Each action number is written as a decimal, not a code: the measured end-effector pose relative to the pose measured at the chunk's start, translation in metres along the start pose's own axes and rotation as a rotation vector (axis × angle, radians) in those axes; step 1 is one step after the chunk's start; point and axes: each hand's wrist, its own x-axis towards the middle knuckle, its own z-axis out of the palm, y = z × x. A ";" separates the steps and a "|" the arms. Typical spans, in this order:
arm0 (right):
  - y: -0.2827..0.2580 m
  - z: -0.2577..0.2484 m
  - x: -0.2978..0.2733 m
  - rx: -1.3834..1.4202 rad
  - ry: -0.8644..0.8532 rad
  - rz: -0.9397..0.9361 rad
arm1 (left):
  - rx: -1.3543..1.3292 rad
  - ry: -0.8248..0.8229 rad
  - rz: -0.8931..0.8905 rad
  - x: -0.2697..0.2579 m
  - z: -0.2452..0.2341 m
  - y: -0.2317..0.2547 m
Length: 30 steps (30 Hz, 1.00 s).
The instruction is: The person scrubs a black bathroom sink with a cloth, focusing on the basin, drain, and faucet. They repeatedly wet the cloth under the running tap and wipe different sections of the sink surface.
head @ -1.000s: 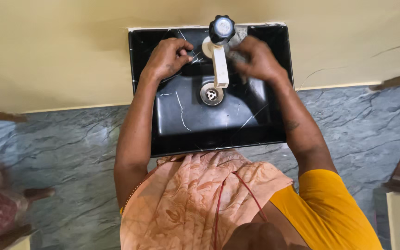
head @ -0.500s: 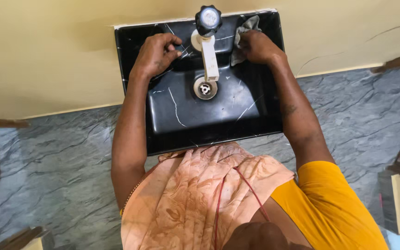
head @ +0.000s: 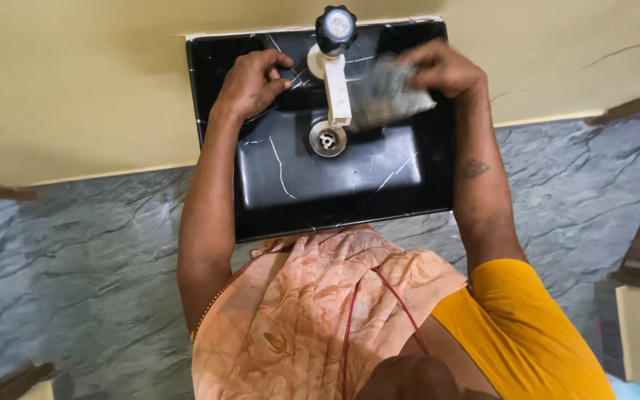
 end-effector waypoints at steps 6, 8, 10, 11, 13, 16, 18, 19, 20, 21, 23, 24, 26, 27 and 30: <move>-0.009 0.043 0.033 -0.009 0.194 -0.022 | -0.015 0.006 -0.029 -0.002 -0.001 0.002; -0.023 0.065 0.039 -0.275 0.202 -0.127 | -0.007 -0.012 -0.041 0.000 0.000 0.003; -0.041 0.073 0.035 -0.528 0.176 0.069 | -0.006 -0.011 -0.037 0.000 -0.001 0.002; -0.048 0.076 0.033 -0.652 0.159 0.169 | -0.009 -0.002 -0.026 -0.001 -0.001 0.001; -0.056 0.077 0.029 -0.711 0.178 0.244 | -0.017 0.005 -0.023 -0.001 -0.001 0.000; -0.055 0.070 0.028 -0.912 0.176 0.383 | -0.024 -0.003 -0.038 -0.001 0.002 0.000; -0.051 0.064 0.031 -1.031 0.113 0.425 | -0.021 -0.001 -0.038 -0.001 0.001 0.000; -0.048 0.062 0.032 -1.059 0.056 0.420 | -0.013 -0.006 -0.048 -0.002 0.000 0.000; -0.046 0.061 0.031 -1.086 -0.001 0.416 | -0.005 -0.010 -0.059 -0.002 0.000 -0.001; -0.046 0.058 0.031 -0.922 -0.077 0.461 | 0.002 -0.010 -0.068 -0.001 -0.001 -0.001; -0.046 0.059 0.030 -0.586 -0.231 0.541 | 0.015 -0.206 -0.135 0.001 -0.005 -0.002; -0.046 0.062 0.030 -0.573 -0.291 0.541 | 0.019 -0.305 -0.171 0.001 -0.006 -0.002; -0.041 0.073 0.033 -0.537 -0.407 0.537 | -0.002 -0.519 -0.259 -0.001 -0.002 -0.002; -0.038 0.080 0.035 -0.391 -0.457 0.438 | -0.013 -0.629 -0.300 -0.002 0.002 0.001; -0.022 0.099 0.046 -0.138 -0.571 0.221 | -0.049 -0.781 -0.370 -0.001 0.024 0.009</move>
